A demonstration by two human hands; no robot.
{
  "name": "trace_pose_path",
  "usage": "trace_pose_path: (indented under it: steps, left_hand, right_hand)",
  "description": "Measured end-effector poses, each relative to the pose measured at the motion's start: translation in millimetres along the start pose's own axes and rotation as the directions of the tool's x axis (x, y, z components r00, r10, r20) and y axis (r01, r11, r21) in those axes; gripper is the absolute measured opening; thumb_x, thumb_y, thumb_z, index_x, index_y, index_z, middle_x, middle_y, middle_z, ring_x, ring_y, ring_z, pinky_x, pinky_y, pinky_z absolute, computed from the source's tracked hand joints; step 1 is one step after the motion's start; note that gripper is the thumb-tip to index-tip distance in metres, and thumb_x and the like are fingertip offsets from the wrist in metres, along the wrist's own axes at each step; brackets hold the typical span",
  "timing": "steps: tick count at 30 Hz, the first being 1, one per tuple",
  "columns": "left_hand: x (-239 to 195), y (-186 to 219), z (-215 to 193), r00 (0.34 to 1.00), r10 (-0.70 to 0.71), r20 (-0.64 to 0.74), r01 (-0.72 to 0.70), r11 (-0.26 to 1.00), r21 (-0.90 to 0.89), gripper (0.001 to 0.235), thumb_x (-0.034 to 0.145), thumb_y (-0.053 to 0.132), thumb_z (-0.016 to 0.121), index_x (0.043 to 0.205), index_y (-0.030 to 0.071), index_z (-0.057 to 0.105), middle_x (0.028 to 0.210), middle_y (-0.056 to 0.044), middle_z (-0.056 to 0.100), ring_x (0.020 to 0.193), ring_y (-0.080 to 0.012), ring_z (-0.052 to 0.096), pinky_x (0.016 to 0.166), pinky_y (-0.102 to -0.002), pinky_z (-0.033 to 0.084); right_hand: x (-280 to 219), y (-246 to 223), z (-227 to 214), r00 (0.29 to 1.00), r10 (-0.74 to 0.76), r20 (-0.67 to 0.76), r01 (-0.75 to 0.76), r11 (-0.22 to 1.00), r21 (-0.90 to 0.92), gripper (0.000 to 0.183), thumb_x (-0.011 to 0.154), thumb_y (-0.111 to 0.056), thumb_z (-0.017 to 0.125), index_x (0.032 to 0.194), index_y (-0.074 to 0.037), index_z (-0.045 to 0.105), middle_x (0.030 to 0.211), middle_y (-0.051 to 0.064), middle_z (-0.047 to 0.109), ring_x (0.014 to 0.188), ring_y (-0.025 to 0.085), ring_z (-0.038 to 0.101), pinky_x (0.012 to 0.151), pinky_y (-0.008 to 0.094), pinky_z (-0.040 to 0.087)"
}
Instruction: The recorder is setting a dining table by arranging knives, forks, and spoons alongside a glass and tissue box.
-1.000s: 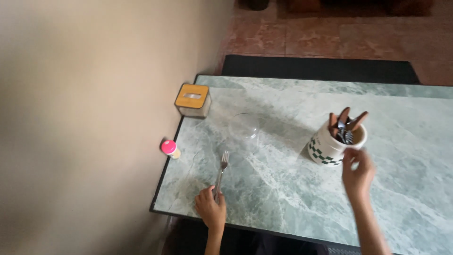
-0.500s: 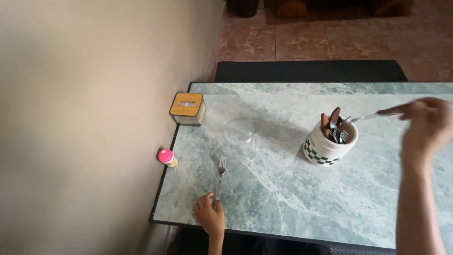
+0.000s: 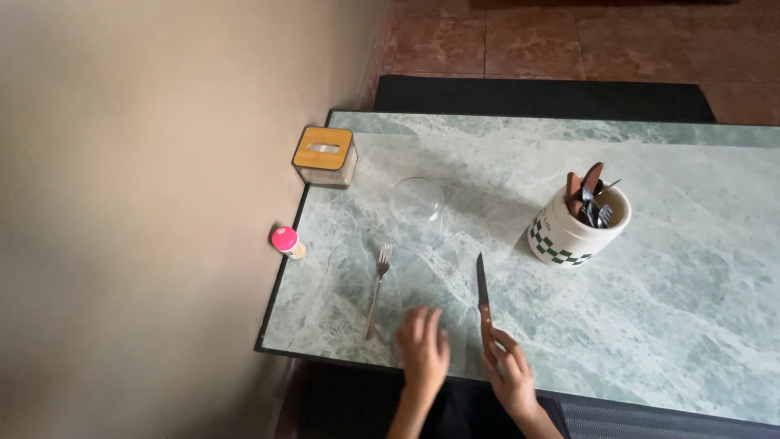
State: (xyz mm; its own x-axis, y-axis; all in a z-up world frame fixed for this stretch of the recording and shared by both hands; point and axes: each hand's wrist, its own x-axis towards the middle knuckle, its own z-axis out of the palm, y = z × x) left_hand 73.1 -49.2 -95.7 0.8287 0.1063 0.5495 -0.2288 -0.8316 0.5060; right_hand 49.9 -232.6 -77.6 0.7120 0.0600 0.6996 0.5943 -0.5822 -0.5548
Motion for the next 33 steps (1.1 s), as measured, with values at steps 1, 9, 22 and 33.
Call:
trace_pose_path:
  steps: [1,9,22,33]
  left_hand:
    - [0,9,-5,1.000,0.000,0.000,0.000,1.000,0.004,0.041,0.093,0.017,0.066,0.133,0.010,0.059,0.140,-0.013,0.056,0.138,-0.0344,0.046,0.114,-0.057,0.032]
    - [4,25,-12,0.915,0.195,0.352,-0.185,0.981,-0.063,0.050,0.100,0.017,0.057,0.149,0.012,0.055,0.160,-0.003,0.047,0.153,-0.0343,0.029,0.111,-0.055,0.032]
    - [10,27,-11,0.867,0.253,0.429,-0.271,0.962,-0.020,0.057,0.094,0.027,0.061,0.149,0.014,0.054,0.160,0.002,0.045,0.152,-0.0312,0.026,0.102,-0.057,0.032]
    - [13,45,12,0.844,0.244,0.478,-0.283,0.959,0.009,0.054,0.102,0.030,0.057,0.153,0.018,0.049,0.164,0.006,0.041,0.156,-0.0345,0.018,0.104,-0.069,0.028]
  right_hand:
    - [-3,0,7,1.000,0.001,-0.001,-0.001,1.000,0.004,0.035,0.077,0.007,0.076,0.108,0.000,0.062,0.129,0.018,0.064,0.107,0.033,0.070,0.080,0.034,0.060]
    - [-1,5,15,0.958,0.018,0.286,0.042,0.978,-0.202,0.044,0.071,-0.006,0.076,0.112,-0.001,0.062,0.129,0.021,0.058,0.118,0.041,0.057,0.097,0.050,0.047]
    - [7,-3,13,0.947,0.076,0.311,-0.005,0.975,-0.223,0.044,0.070,-0.009,0.077,0.112,-0.002,0.063,0.127,0.021,0.057,0.119,0.041,0.055,0.097,0.049,0.047]
    - [6,3,7,0.967,0.193,0.169,-0.157,0.966,-0.205,0.040,0.069,-0.002,0.074,0.108,0.000,0.066,0.128,0.020,0.058,0.120,0.041,0.056,0.099,0.048,0.048]
